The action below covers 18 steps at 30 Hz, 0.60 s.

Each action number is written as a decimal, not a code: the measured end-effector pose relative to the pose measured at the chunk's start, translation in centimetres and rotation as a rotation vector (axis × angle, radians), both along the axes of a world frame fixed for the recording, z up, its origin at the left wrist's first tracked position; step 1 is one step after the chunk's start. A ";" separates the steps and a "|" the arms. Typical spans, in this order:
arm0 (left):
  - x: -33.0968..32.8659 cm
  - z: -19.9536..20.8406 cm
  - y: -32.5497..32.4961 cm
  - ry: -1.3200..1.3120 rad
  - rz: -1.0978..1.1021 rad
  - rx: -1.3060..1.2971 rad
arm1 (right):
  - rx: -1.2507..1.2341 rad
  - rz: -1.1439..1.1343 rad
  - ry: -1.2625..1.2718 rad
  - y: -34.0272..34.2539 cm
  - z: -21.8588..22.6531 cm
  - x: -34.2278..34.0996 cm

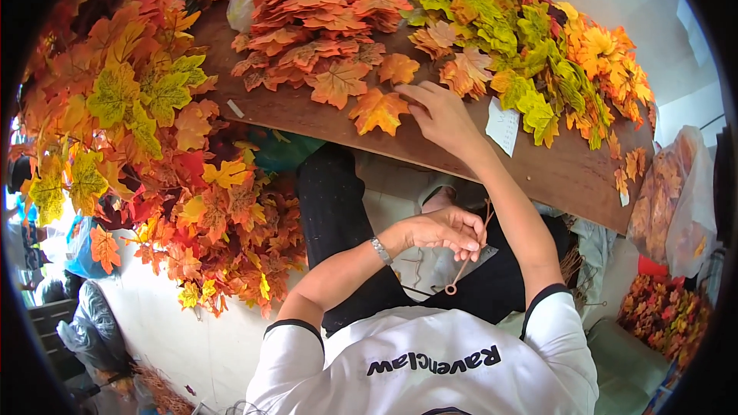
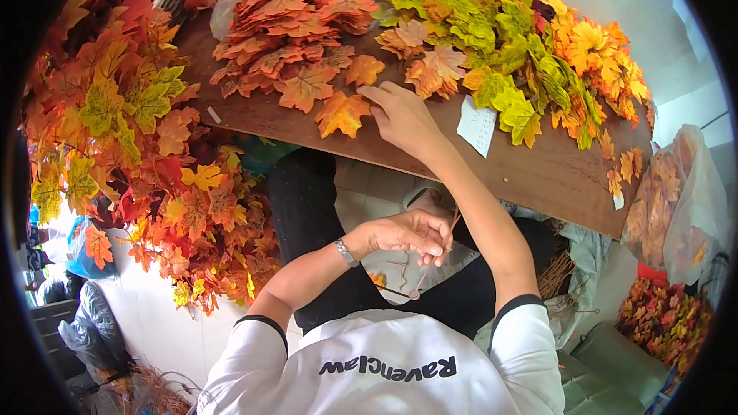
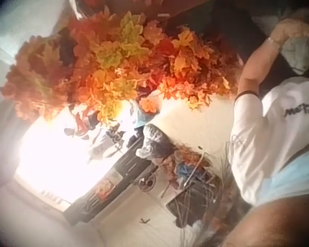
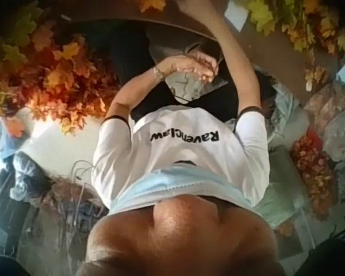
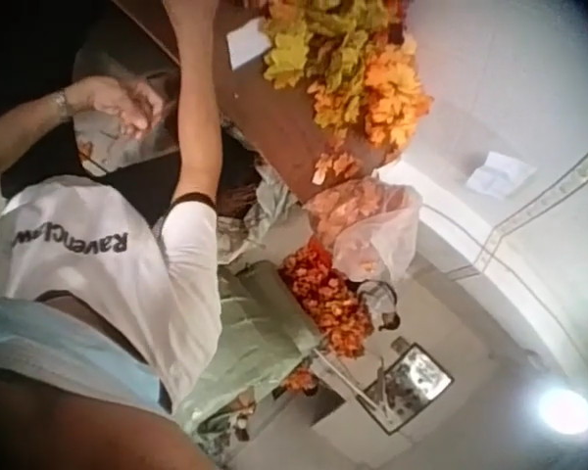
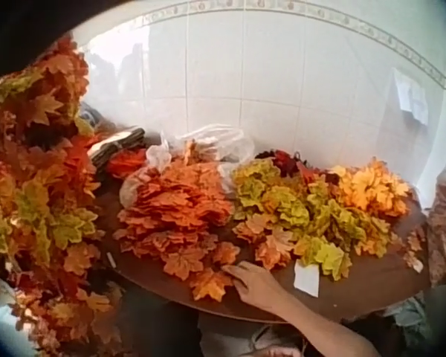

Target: The person assembles artificial maple leaf branches by hand, attaching individual artificial leaves to a wire stem.

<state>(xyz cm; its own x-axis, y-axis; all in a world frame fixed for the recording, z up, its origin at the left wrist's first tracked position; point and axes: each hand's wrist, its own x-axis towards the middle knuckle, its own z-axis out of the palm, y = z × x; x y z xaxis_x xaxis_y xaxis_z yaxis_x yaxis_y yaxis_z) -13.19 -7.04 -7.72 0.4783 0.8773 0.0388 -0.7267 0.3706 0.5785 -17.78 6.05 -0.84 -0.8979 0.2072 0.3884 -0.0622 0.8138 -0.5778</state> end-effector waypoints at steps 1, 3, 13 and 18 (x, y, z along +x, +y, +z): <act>-0.1 -0.2 0.0 0.000 0.007 0.003 | 0.106 -0.001 -0.003 0.1 -0.7 -1.2; -0.4 -0.4 -0.1 0.066 0.046 0.001 | 0.112 0.047 -0.034 0.2 -1.6 -2.7; -1.6 -0.1 -0.4 0.195 0.047 0.000 | 0.094 0.129 -0.012 -2.1 0.1 -1.2; -1.4 0.0 -0.4 0.238 0.050 -0.024 | 0.033 -0.098 0.065 2.4 6.3 0.6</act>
